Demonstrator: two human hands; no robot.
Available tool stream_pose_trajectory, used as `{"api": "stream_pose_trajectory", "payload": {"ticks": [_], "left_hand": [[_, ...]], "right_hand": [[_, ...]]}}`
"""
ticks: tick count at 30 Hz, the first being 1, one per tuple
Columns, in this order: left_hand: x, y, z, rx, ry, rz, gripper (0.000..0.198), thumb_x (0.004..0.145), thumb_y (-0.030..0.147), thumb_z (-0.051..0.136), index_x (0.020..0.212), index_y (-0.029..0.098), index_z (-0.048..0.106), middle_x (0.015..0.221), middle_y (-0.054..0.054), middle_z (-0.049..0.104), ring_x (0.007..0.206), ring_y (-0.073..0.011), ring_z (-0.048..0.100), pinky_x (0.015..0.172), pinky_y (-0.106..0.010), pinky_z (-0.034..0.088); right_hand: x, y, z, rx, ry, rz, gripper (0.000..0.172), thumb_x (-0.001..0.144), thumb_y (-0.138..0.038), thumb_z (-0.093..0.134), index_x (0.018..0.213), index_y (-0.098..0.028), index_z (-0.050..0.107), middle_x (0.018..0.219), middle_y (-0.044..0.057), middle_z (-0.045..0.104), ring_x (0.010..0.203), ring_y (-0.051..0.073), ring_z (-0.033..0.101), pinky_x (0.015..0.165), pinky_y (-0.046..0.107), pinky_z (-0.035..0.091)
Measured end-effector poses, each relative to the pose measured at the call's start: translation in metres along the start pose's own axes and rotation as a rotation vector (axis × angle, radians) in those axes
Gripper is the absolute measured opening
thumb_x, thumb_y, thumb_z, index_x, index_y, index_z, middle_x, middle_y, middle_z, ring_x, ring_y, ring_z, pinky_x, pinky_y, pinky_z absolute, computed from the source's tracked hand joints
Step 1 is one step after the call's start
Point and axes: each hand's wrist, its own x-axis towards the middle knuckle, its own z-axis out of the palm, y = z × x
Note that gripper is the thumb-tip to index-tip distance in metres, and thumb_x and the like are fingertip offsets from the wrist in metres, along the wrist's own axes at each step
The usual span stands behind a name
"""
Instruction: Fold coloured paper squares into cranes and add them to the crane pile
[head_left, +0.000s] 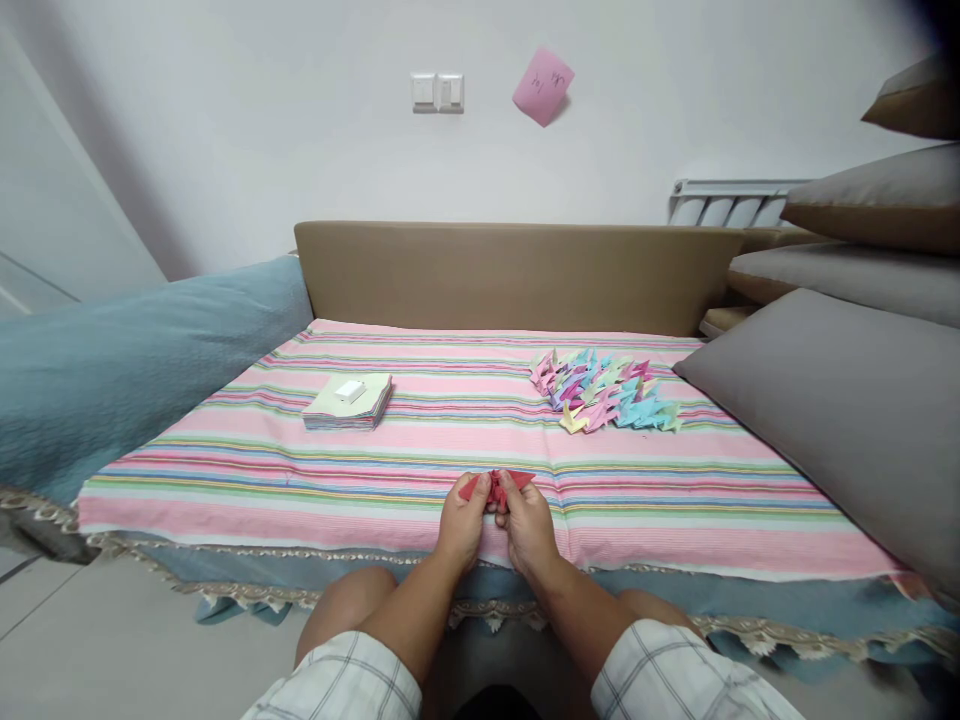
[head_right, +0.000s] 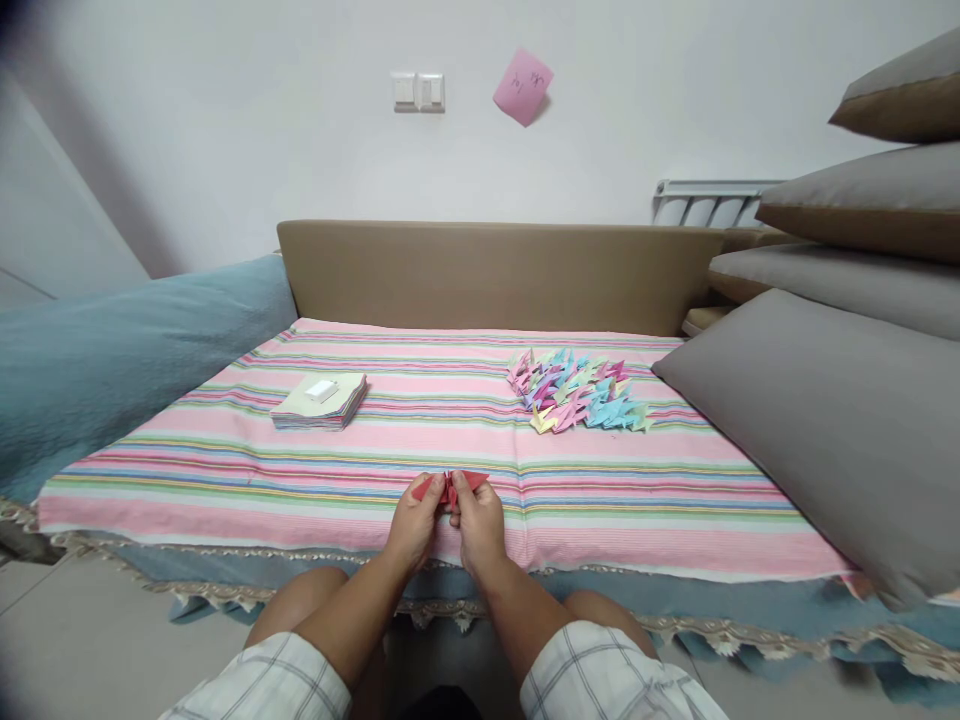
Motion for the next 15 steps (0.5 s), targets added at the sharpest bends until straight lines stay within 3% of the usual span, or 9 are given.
{"api": "stream_pose_trajectory", "payload": {"ticks": [4, 15], "left_hand": [[0.002, -0.004, -0.004, -0.008, -0.059, -0.027, 0.035, 0.074, 0.048, 0.062, 0.064, 0.016, 0.051, 0.051, 0.005, 0.052, 0.044, -0.0076, 0.047, 0.045, -0.020, 0.037], [0.002, 0.008, -0.001, -0.155, 0.000, -0.164, 0.039, 0.064, 0.050, 0.070, 0.072, 0.012, 0.062, 0.062, -0.002, 0.064, 0.050, -0.0101, 0.056, 0.049, -0.021, 0.044]], "right_hand": [[-0.002, -0.004, 0.001, 0.029, -0.057, 0.011, 0.041, 0.063, -0.051, 0.070, 0.059, -0.016, 0.049, 0.039, -0.008, 0.043, 0.034, 0.003, 0.032, 0.032, 0.014, 0.022], [-0.005, -0.018, 0.006, 0.258, -0.073, 0.214, 0.038, 0.053, -0.042, 0.080, 0.062, -0.014, 0.055, 0.042, -0.008, 0.044, 0.035, 0.002, 0.033, 0.030, 0.012, 0.023]]}}
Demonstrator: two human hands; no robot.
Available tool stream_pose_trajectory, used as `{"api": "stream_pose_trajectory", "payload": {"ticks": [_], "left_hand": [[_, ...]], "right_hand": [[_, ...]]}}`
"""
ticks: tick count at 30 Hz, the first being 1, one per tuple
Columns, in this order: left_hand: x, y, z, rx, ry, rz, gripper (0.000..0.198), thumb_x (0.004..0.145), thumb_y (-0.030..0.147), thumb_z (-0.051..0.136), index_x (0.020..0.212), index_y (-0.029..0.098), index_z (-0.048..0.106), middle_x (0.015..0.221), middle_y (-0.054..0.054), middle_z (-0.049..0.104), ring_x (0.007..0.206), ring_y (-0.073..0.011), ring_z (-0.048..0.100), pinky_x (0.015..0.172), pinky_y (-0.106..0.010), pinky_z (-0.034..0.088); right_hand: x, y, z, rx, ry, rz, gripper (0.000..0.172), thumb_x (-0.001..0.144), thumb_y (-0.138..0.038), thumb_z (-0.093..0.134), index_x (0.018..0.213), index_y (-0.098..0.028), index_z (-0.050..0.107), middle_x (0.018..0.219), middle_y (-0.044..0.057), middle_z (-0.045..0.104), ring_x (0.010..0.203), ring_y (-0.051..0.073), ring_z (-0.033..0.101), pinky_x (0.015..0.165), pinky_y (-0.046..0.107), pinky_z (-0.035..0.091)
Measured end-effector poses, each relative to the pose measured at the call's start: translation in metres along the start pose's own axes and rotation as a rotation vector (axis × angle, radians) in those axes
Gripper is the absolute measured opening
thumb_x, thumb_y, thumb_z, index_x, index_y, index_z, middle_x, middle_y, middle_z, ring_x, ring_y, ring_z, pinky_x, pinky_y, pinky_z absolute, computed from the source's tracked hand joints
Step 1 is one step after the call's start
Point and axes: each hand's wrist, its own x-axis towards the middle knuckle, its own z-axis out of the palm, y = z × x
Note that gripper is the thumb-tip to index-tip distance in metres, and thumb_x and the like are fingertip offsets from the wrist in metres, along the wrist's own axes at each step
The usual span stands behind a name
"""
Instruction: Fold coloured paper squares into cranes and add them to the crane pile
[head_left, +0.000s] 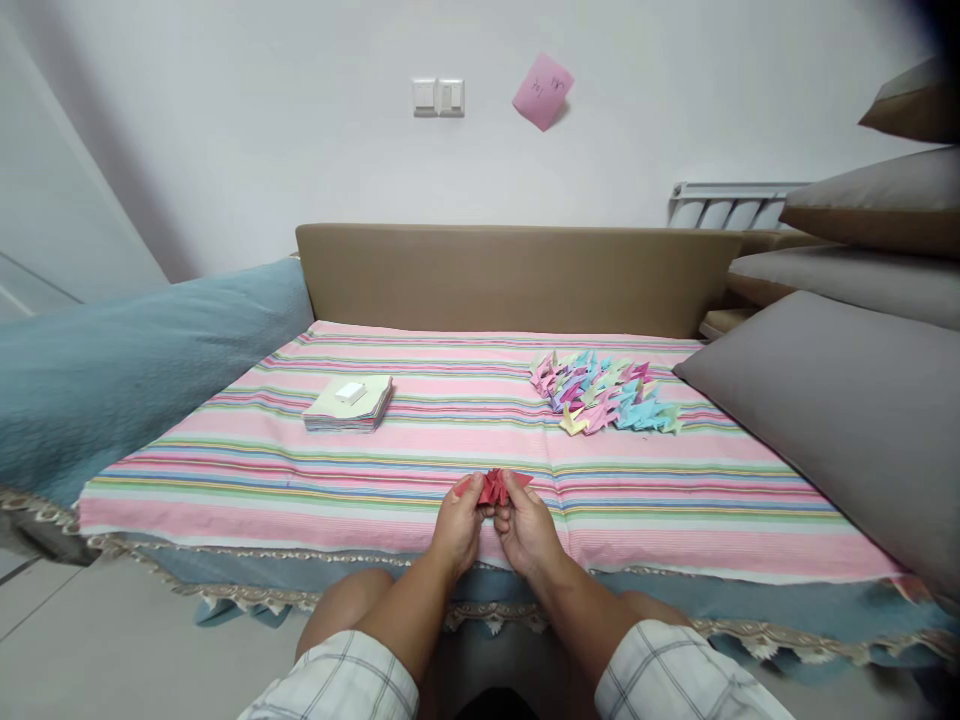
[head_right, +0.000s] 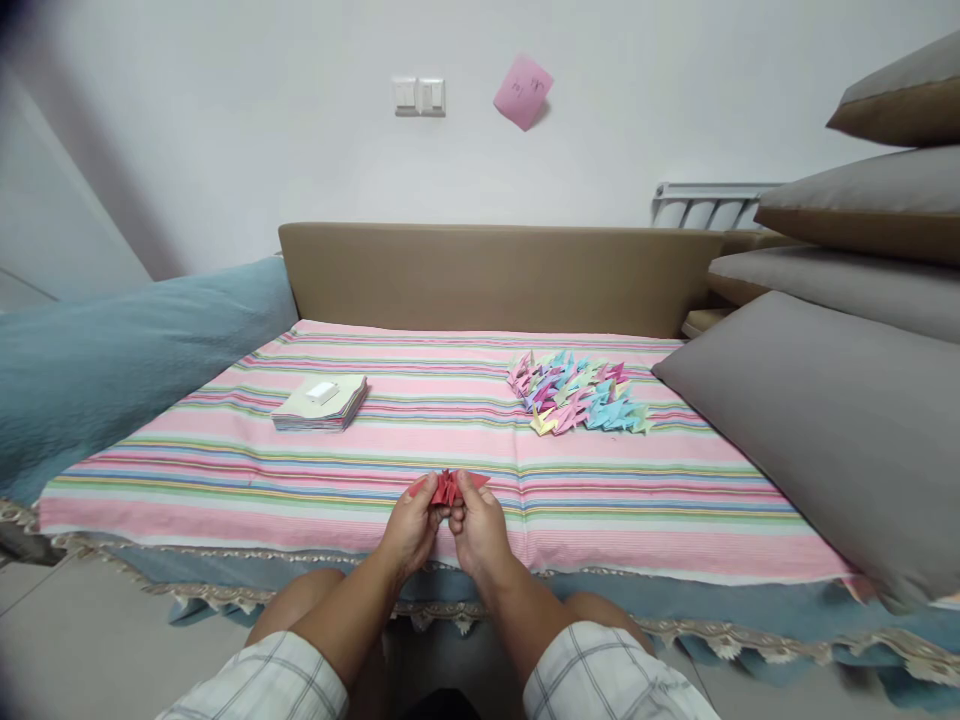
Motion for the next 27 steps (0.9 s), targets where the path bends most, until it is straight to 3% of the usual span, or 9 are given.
{"api": "stream_pose_trajectory", "payload": {"ticks": [6, 12, 16, 27], "left_hand": [[0.001, 0.000, 0.000, -0.031, -0.003, -0.033, 0.041, 0.063, 0.049, 0.071, 0.075, 0.012, 0.061, 0.064, -0.002, 0.063, 0.050, -0.0095, 0.056, 0.048, -0.020, 0.045], [0.000, 0.000, 0.000, -0.017, 0.036, 0.022, 0.039, 0.066, 0.049, 0.069, 0.072, 0.014, 0.054, 0.061, 0.001, 0.059, 0.050, -0.0088, 0.056, 0.049, -0.019, 0.045], [0.000, 0.000, 0.000, -0.030, 0.100, 0.056, 0.039, 0.065, 0.048, 0.070, 0.069, 0.015, 0.048, 0.061, 0.003, 0.057, 0.052, -0.0079, 0.055, 0.049, -0.018, 0.046], [-0.001, 0.010, -0.001, -0.164, 0.090, -0.008, 0.035, 0.064, 0.040, 0.074, 0.077, 0.013, 0.056, 0.067, -0.001, 0.064, 0.055, -0.0086, 0.057, 0.047, -0.018, 0.047]], "right_hand": [[0.001, 0.001, -0.001, 0.105, 0.013, 0.072, 0.034, 0.056, -0.038, 0.080, 0.067, -0.015, 0.056, 0.046, -0.009, 0.047, 0.035, 0.001, 0.032, 0.030, 0.011, 0.022], [0.003, 0.002, -0.004, -0.074, 0.028, -0.066, 0.037, 0.058, -0.044, 0.077, 0.062, -0.015, 0.053, 0.040, -0.009, 0.042, 0.035, 0.003, 0.034, 0.032, 0.014, 0.024], [0.005, 0.001, -0.007, -0.068, 0.054, -0.120, 0.038, 0.062, -0.047, 0.073, 0.072, -0.018, 0.053, 0.049, -0.008, 0.050, 0.038, 0.005, 0.042, 0.034, 0.015, 0.031], [0.007, -0.007, -0.011, -0.012, 0.056, -0.133, 0.036, 0.059, -0.043, 0.077, 0.072, -0.016, 0.055, 0.054, -0.007, 0.054, 0.041, 0.003, 0.044, 0.035, 0.013, 0.035]]}}
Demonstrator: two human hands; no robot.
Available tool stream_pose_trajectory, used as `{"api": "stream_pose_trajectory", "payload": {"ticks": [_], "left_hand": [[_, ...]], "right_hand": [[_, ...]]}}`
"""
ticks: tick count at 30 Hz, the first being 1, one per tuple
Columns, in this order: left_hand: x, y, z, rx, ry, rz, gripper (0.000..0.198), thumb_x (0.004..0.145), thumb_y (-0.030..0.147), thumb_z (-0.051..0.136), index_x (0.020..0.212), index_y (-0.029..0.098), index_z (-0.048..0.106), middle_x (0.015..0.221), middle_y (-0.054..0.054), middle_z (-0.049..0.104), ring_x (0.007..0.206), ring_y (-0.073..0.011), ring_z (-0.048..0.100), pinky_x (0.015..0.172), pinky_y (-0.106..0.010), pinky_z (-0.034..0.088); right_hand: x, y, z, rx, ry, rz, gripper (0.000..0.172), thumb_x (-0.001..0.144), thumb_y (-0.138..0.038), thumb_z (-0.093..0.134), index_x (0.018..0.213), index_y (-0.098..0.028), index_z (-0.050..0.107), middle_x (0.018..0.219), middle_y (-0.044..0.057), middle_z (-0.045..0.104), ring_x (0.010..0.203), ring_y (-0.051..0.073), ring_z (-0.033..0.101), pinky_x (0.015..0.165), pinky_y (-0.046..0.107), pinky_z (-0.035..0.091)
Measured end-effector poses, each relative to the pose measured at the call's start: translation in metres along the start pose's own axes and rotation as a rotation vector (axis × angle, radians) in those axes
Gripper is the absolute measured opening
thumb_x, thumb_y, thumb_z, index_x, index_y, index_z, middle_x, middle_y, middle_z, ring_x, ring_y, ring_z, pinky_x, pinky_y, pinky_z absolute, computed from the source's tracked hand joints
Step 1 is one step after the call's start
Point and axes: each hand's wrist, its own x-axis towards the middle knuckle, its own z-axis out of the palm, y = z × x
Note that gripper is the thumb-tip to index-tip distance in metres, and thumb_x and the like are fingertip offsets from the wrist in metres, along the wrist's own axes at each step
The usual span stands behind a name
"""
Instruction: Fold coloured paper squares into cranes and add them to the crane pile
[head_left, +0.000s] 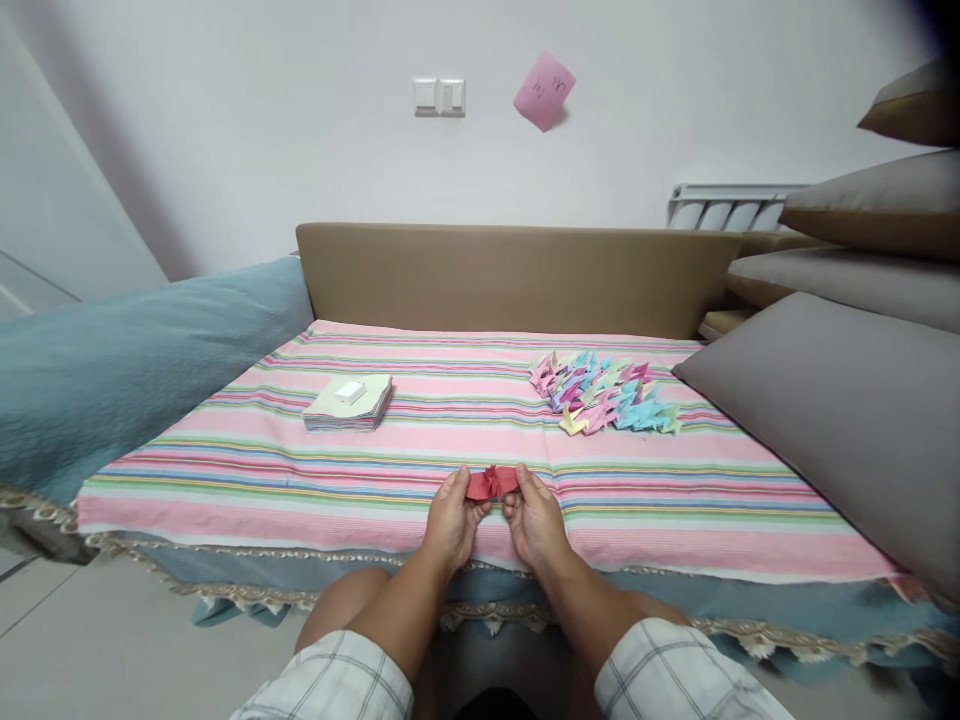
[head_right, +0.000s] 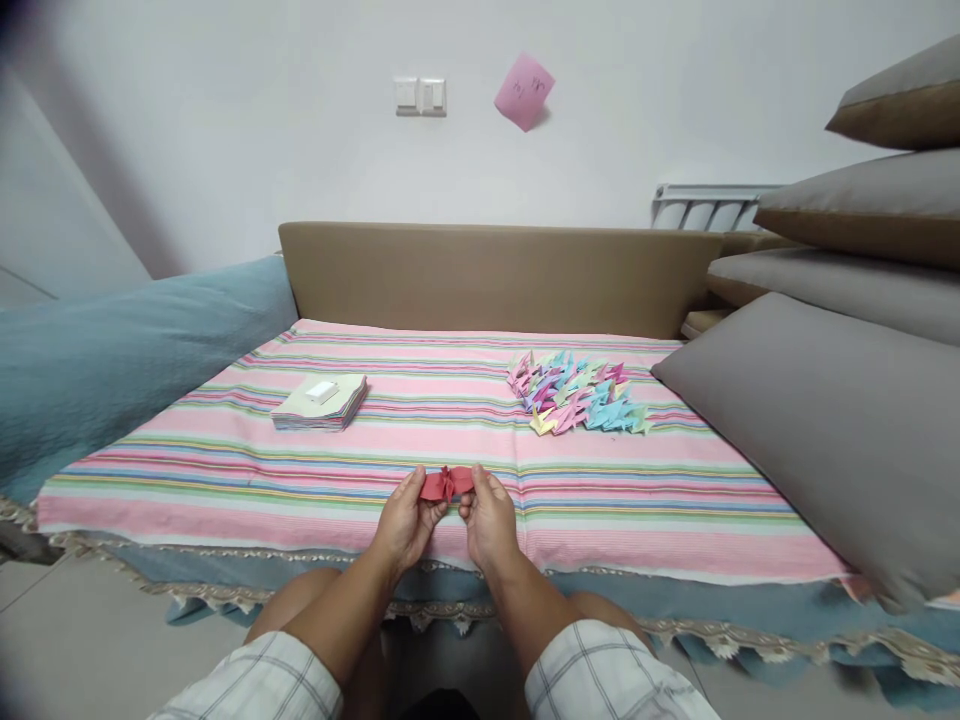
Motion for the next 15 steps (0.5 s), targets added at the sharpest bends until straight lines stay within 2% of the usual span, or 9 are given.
{"api": "stream_pose_trajectory", "payload": {"ticks": [9, 15], "left_hand": [[0.0044, -0.0016, -0.0067, -0.032, 0.003, -0.068, 0.033, 0.063, 0.037, 0.076, 0.071, 0.012, 0.056, 0.055, 0.002, 0.059, 0.045, -0.0051, 0.052, 0.045, -0.016, 0.045], [0.0023, 0.0004, -0.0070, -0.056, -0.005, -0.097, 0.028, 0.064, 0.030, 0.076, 0.075, 0.015, 0.054, 0.060, 0.003, 0.062, 0.047, -0.0071, 0.056, 0.046, -0.018, 0.048]], "right_hand": [[0.0040, -0.0034, -0.0027, 0.051, 0.029, 0.000, 0.038, 0.057, -0.037, 0.079, 0.077, -0.020, 0.052, 0.054, -0.009, 0.053, 0.041, 0.004, 0.048, 0.036, 0.013, 0.039], [0.0047, -0.0058, -0.0026, 0.009, 0.044, -0.049, 0.038, 0.057, -0.041, 0.078, 0.075, -0.020, 0.051, 0.051, -0.009, 0.051, 0.042, 0.005, 0.049, 0.036, 0.014, 0.041]]}}
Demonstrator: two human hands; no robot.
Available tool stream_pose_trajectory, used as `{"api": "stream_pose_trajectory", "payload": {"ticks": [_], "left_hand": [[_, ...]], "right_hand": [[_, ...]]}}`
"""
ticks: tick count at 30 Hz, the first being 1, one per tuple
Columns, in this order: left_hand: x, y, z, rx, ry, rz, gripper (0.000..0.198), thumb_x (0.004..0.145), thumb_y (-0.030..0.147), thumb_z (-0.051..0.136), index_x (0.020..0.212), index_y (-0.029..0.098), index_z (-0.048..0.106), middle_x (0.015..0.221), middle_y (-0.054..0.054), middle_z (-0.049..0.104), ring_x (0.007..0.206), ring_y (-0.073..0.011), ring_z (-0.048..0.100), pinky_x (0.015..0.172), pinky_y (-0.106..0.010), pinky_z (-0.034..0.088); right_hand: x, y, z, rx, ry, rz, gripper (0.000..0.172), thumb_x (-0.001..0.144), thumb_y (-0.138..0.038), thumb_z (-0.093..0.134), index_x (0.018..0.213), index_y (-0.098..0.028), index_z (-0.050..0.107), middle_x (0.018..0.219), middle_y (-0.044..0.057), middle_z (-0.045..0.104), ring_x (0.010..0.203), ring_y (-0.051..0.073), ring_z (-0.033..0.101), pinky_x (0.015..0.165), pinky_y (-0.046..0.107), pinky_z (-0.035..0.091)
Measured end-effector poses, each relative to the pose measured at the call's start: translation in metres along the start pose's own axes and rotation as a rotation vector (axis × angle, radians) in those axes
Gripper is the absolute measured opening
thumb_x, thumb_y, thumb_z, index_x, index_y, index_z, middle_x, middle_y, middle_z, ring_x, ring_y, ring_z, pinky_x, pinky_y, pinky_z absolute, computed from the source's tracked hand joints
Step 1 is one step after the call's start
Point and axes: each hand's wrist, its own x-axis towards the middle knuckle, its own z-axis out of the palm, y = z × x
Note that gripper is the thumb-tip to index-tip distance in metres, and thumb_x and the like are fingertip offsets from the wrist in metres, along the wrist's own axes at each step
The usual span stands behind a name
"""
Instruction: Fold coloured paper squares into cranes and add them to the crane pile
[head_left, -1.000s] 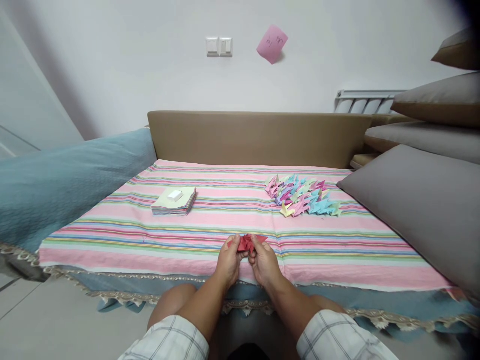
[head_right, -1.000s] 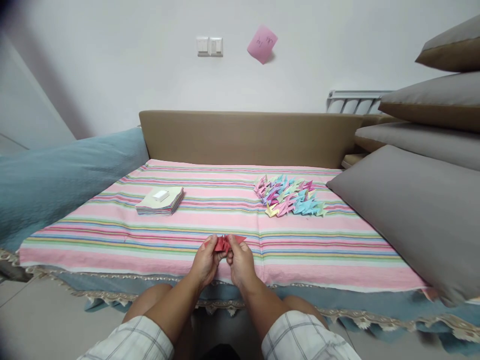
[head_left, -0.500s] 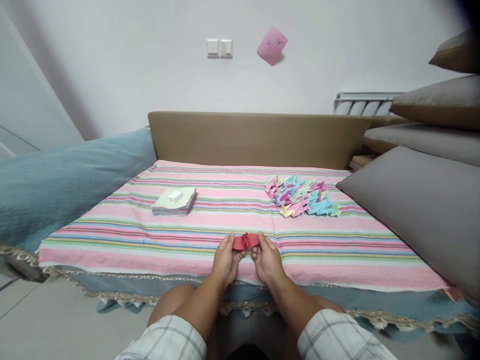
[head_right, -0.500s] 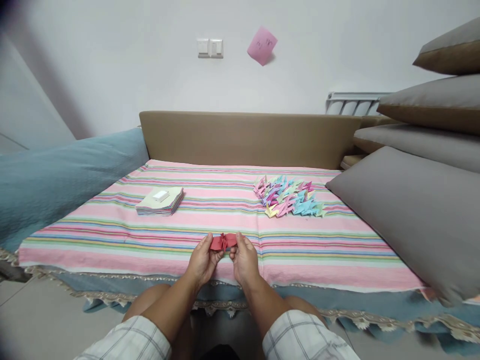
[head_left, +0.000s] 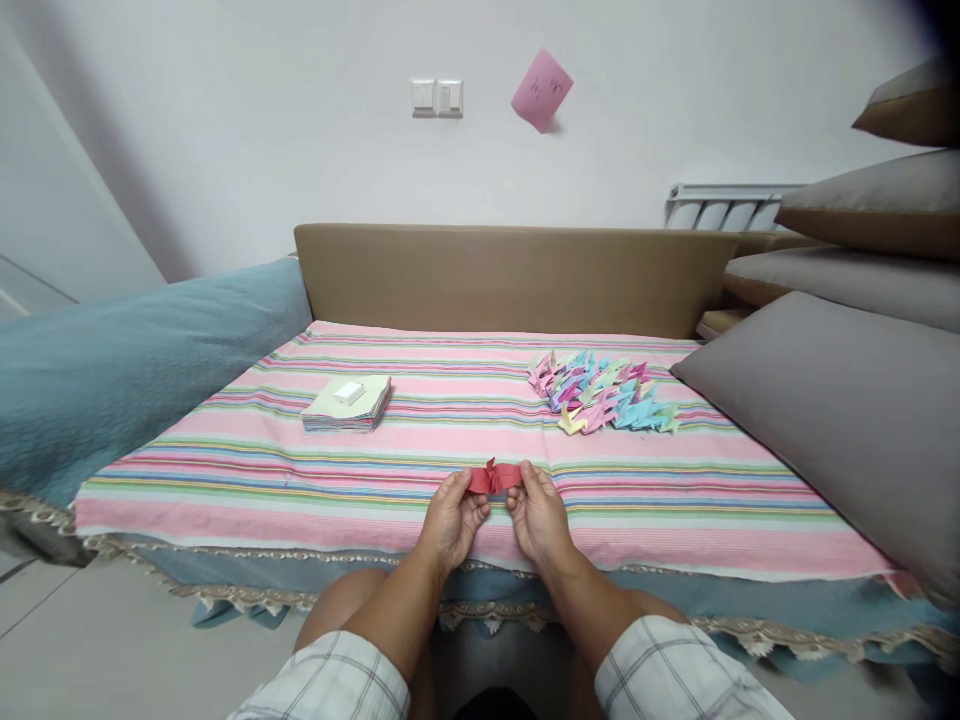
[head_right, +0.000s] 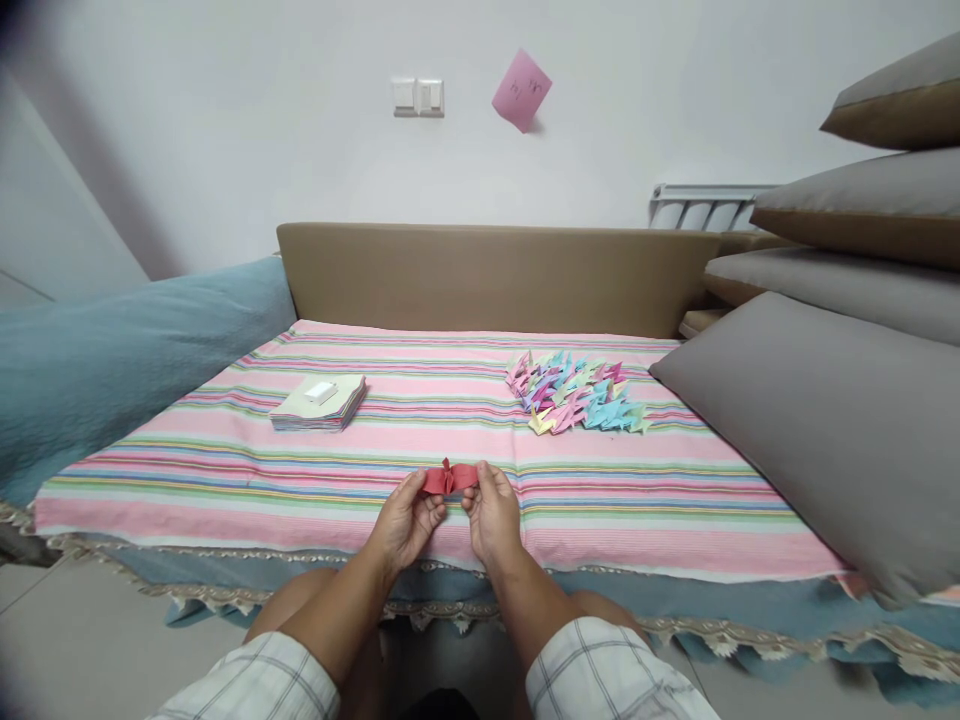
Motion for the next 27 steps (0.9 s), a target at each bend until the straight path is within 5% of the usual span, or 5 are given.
{"api": "stream_pose_trajectory", "payload": {"ticks": [11, 15, 19, 23, 27], "left_hand": [[-0.001, 0.002, 0.000, 0.027, 0.007, 0.033, 0.032, 0.063, 0.032, 0.076, 0.073, 0.017, 0.050, 0.056, 0.004, 0.059, 0.047, -0.0078, 0.056, 0.048, -0.019, 0.048], [0.002, -0.004, -0.005, 0.233, 0.094, 0.235, 0.038, 0.060, 0.042, 0.076, 0.068, 0.017, 0.049, 0.052, 0.006, 0.055, 0.048, -0.0071, 0.053, 0.050, -0.018, 0.047], [0.004, -0.007, -0.010, 0.455, 0.080, 0.384, 0.036, 0.065, 0.049, 0.070, 0.067, 0.018, 0.051, 0.055, 0.004, 0.057, 0.051, -0.0089, 0.053, 0.053, -0.020, 0.045], [-0.002, -0.006, -0.008, 0.665, -0.016, 0.492, 0.027, 0.070, 0.043, 0.066, 0.066, 0.019, 0.056, 0.059, 0.002, 0.058, 0.059, -0.0124, 0.052, 0.060, -0.022, 0.042], [-0.006, -0.006, -0.007, 0.777, -0.132, 0.585, 0.016, 0.076, 0.035, 0.062, 0.069, 0.020, 0.059, 0.074, -0.002, 0.061, 0.073, -0.0164, 0.053, 0.072, -0.025, 0.041]], "right_hand": [[0.006, 0.001, -0.005, -0.077, 0.028, -0.021, 0.034, 0.063, -0.045, 0.072, 0.078, -0.019, 0.057, 0.054, -0.007, 0.051, 0.045, 0.007, 0.047, 0.040, 0.019, 0.038], [0.007, -0.006, -0.010, -0.423, 0.061, -0.390, 0.029, 0.070, -0.047, 0.064, 0.081, -0.020, 0.060, 0.071, -0.002, 0.056, 0.066, 0.012, 0.053, 0.060, 0.024, 0.044], [0.004, -0.011, -0.013, -0.771, -0.088, -0.648, 0.023, 0.067, -0.041, 0.068, 0.072, -0.019, 0.065, 0.099, 0.007, 0.053, 0.101, 0.020, 0.050, 0.085, 0.032, 0.042], [0.002, -0.008, -0.013, -0.832, -0.147, -0.603, 0.024, 0.068, -0.038, 0.068, 0.085, -0.021, 0.070, 0.105, 0.008, 0.052, 0.107, 0.022, 0.048, 0.092, 0.035, 0.038], [0.004, -0.006, -0.013, -0.787, -0.129, -0.540, 0.022, 0.073, -0.040, 0.063, 0.078, -0.020, 0.071, 0.103, 0.008, 0.055, 0.101, 0.021, 0.052, 0.091, 0.034, 0.038]]}}
